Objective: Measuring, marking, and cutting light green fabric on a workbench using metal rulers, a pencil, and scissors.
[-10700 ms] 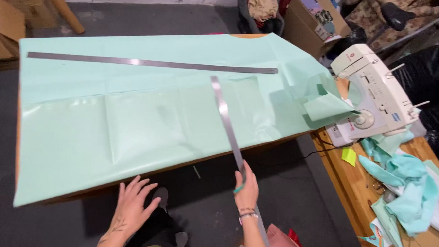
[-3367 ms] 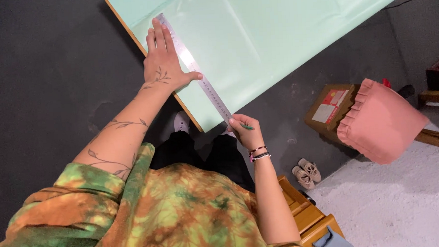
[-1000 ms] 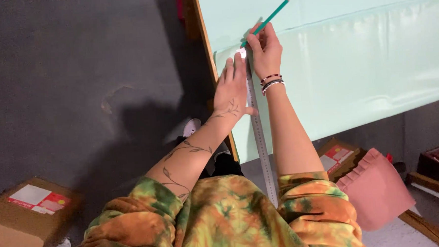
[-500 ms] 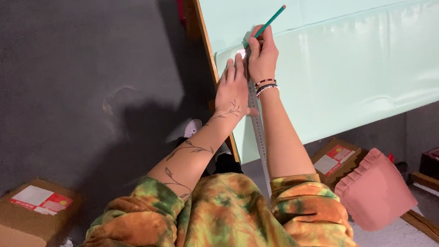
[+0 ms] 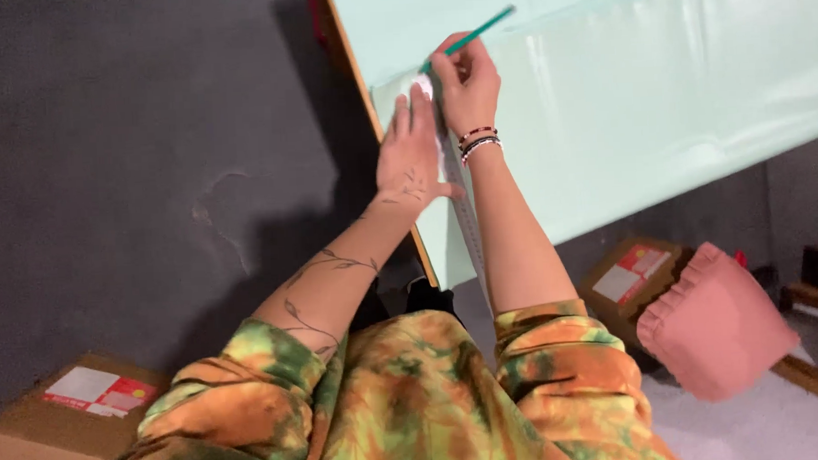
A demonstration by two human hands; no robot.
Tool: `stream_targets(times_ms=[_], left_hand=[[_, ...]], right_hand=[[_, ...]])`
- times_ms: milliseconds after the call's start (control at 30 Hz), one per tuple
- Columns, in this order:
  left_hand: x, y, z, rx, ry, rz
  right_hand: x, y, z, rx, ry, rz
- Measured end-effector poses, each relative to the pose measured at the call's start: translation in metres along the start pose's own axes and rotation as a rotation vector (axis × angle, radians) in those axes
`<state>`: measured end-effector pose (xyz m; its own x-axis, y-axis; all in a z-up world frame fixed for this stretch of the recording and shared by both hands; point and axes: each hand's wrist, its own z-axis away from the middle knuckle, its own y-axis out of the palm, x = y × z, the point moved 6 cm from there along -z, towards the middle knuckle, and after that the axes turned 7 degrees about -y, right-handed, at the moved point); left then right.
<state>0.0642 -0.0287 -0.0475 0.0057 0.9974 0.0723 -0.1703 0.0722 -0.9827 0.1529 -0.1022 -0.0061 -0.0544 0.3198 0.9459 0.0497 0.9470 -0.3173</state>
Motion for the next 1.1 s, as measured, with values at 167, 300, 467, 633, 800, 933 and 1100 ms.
stream_targets(times_ms=[167,300,467,633,800,933,1100], left_hand=[[0.002,-0.001,0.005,-0.039,0.06,0.008],[0.007,-0.008,0.007,0.13,0.085,0.009],[0.01,-0.014,0.007,0.217,0.106,-0.038],[0.011,-0.022,0.009,0.301,0.135,-0.123],[0.019,-0.02,0.007,0.231,0.133,0.024],[0.022,-0.007,0.006,0.112,0.153,0.007],[0.025,-0.007,0.007,0.068,0.153,0.032]], right_hand=[[-0.038,-0.113,0.061,-0.519,-0.078,-0.249],[-0.016,-0.179,0.188,-0.669,0.088,-0.196],[-0.033,-0.2,0.309,-0.644,0.17,-0.036],[-0.06,-0.186,0.373,-0.604,0.266,-0.024],[-0.048,-0.157,0.352,-0.228,0.588,0.469],[-0.04,-0.143,0.335,-0.118,0.511,0.482],[-0.049,-0.139,0.338,0.013,0.574,0.415]])
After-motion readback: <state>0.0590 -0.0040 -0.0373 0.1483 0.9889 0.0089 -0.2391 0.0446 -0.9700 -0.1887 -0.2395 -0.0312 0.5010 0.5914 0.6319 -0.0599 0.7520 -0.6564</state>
